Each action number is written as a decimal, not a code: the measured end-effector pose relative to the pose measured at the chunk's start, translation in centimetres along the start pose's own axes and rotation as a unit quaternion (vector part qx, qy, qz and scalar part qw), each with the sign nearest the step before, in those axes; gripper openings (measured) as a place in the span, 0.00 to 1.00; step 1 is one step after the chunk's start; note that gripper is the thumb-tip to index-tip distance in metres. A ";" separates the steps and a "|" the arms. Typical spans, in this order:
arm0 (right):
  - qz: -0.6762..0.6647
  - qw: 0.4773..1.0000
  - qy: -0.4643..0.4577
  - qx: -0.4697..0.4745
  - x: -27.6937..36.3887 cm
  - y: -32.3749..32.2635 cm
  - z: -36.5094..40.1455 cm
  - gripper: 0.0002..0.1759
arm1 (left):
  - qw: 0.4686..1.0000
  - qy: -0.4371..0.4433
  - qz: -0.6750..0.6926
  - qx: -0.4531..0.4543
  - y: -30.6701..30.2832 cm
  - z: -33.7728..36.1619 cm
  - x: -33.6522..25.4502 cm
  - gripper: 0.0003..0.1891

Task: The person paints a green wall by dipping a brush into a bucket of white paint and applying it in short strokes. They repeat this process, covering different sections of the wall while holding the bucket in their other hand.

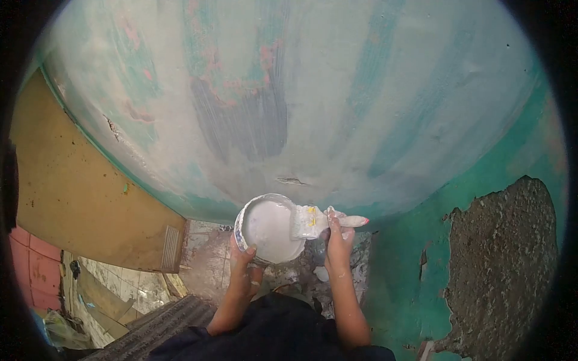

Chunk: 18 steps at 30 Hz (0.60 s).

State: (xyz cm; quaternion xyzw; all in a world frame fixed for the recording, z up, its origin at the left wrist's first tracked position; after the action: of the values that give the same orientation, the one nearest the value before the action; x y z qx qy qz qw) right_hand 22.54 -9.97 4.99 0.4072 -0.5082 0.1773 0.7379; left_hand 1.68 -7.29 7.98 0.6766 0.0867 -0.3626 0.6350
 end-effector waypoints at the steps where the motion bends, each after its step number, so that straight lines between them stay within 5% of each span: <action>1: 0.002 1.000 0.000 -0.001 -0.6 0.1 0.1 0.13 | 1.000 -0.011 -0.008 0.000 -0.5 0.1 -0.1 0.40; 6: -0.174 0.984 0.025 -0.043 -2.9 2.2 0.6 0.13 | 0.999 -0.034 -0.003 -0.001 -1.7 0.3 -1.9 0.41; 18: -0.145 0.988 0.042 -0.013 -9.1 11.5 -0.6 0.14 | 0.995 0.017 -0.097 -0.008 -9.7 -0.2 -10.3 0.44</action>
State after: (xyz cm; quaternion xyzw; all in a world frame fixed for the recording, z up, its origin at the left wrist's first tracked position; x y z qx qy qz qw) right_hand 11.28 -1.18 1.56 0.4591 -0.4146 0.0782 0.7818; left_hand -11.35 -1.82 6.42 0.6659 0.1651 -0.4103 0.6009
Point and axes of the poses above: each hand's wrist, its own z-axis away from the middle knuckle, its own y-axis out of the palm, x = y × z, the point moved 1 cm from there along -z, towards the middle knuckle, and after that the axes turned 6 degrees about x, right-handed, at the moved point
